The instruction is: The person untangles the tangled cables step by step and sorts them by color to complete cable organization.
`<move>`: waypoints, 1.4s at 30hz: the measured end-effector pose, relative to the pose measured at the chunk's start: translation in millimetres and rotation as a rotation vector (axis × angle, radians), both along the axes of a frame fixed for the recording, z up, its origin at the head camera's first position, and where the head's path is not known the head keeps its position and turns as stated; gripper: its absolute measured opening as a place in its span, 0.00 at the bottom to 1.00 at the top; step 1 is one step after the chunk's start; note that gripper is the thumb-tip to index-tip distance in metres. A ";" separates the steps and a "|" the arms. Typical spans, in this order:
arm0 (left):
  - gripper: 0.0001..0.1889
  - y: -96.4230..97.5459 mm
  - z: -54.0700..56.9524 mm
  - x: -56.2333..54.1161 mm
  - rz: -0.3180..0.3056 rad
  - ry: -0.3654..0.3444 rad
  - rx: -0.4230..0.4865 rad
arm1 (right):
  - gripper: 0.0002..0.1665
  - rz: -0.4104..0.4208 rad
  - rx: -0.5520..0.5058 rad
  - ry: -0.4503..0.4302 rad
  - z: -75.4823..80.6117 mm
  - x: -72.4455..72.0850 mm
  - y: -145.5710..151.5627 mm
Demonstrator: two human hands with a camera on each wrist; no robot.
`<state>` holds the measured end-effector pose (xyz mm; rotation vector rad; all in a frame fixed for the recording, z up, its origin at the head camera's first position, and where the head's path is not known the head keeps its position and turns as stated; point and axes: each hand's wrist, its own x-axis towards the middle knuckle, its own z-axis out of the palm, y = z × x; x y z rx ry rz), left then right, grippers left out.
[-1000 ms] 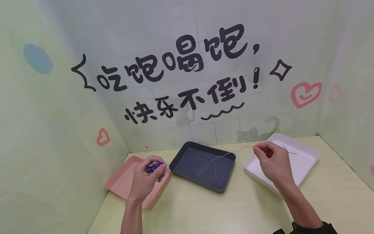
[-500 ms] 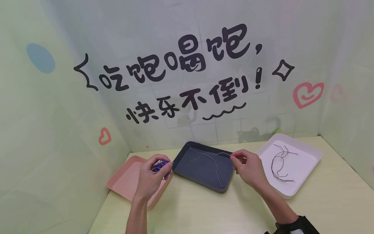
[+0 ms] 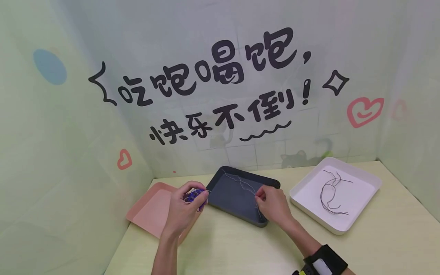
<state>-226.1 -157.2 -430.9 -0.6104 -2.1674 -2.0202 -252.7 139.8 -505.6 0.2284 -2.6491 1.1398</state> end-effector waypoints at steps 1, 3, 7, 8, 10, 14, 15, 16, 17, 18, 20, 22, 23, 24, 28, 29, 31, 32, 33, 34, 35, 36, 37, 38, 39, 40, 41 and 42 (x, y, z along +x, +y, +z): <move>0.07 0.5 -0.5 0.0 -0.005 0.004 -0.006 | 0.03 -0.004 0.029 0.007 -1.8 -0.7 -0.6; 0.07 1.4 -1.3 0.0 -0.013 0.010 -0.014 | 0.03 0.004 0.067 0.006 -4.6 -1.4 -0.3; 0.07 3.1 -2.3 0.7 -0.029 0.015 -0.028 | 0.03 0.035 0.112 0.022 -4.4 0.8 5.0; 0.08 3.7 -2.5 1.0 -0.032 0.014 -0.031 | 0.03 0.040 0.117 0.031 -3.4 2.0 7.3; 0.09 5.4 -3.0 1.8 -0.042 0.015 -0.037 | 0.03 0.054 0.123 0.067 0.5 5.3 12.6; 0.12 11.5 -4.4 2.9 -0.072 0.020 -0.031 | 0.05 0.100 0.119 0.186 11.4 15.5 23.5; 0.12 13.5 -4.9 3.0 -0.081 0.021 -0.026 | 0.07 0.114 0.115 0.220 14.6 18.5 25.7; 0.12 15.7 -5.4 3.3 -0.092 0.022 -0.022 | 0.09 0.129 0.109 0.251 17.6 21.3 27.5; 0.12 17.9 -6.1 3.5 -0.105 0.024 -0.017 | 0.11 0.142 0.102 0.280 20.6 24.4 29.0; 0.12 20.1 -6.9 3.8 -0.120 0.026 -0.013 | 0.12 0.151 0.099 0.311 23.3 27.3 30.0; 0.13 24.4 -8.4 4.6 -0.154 0.027 -0.011 | 0.15 0.167 0.086 0.363 29.5 33.2 31.0; 0.14 28.1 -10.1 5.4 -0.188 0.030 -0.018 | 0.17 0.190 0.067 0.413 35.5 38.5 30.6; 0.15 29.8 -11.0 5.9 -0.205 0.033 -0.027 | 0.18 0.205 0.052 0.436 38.7 41.0 29.9; 0.17 31.6 -11.7 6.2 -0.220 0.035 -0.041 | 0.19 0.225 0.035 0.458 41.7 43.2 28.9; 0.22 39.1 -13.3 9.0 -0.257 0.044 -0.123 | 0.21 0.332 -0.053 0.509 53.0 51.1 22.7; 0.23 41.4 -13.3 9.7 -0.268 0.049 -0.136 | 0.21 0.360 -0.072 0.512 55.4 53.0 20.9; 0.24 46.3 -13.2 11.4 -0.294 0.065 -0.149 | 0.20 0.409 -0.100 0.509 58.9 56.9 17.6; 0.24 48.9 -13.2 12.1 -0.310 0.072 -0.147 | 0.19 0.431 -0.111 0.502 60.3 58.7 16.0; 0.24 51.5 -13.1 12.8 -0.328 0.080 -0.142 | 0.19 0.448 -0.120 0.494 61.5 60.3 14.6; 0.24 54.1 -13.1 13.2 -0.350 0.090 -0.132 | 0.19 0.463 -0.129 0.487 62.3 61.6 13.5; 0.24 56.4 -13.4 13.7 -0.365 0.092 -0.128 | 0.18 0.474 -0.135 0.483 62.6 62.6 12.6; 0.24 58.5 -13.6 14.2 -0.377 0.091 -0.128 | 0.18 0.486 -0.144 0.485 62.3 63.1 11.7; 0.23 60.4 -14.5 14.3 -0.389 0.097 -0.127 | 0.17 0.498 -0.153 0.487 61.8 63.3 10.9; 0.23 62.1 -15.5 14.4 -0.397 0.098 -0.128 | 0.17 0.505 -0.160 0.490 61.1 63.5 10.4; 0.23 63.6 -16.6 14.1 -0.401 0.105 -0.129 | 0.17 0.510 -0.168 0.495 60.1 63.4 10.1; 0.22 64.8 -17.8 13.9 -0.403 0.110 -0.130 | 0.17 0.515 -0.178 0.501 59.2 63.1 9.7; 0.22 65.7 -18.7 13.9 -0.400 0.110 -0.133 | 0.17 0.517 -0.190 0.507 58.2 62.9 9.4; 0.21 66.5 -19.3 14.0 -0.397 0.112 -0.134 | 0.18 0.518 -0.204 0.510 57.6 62.6 9.2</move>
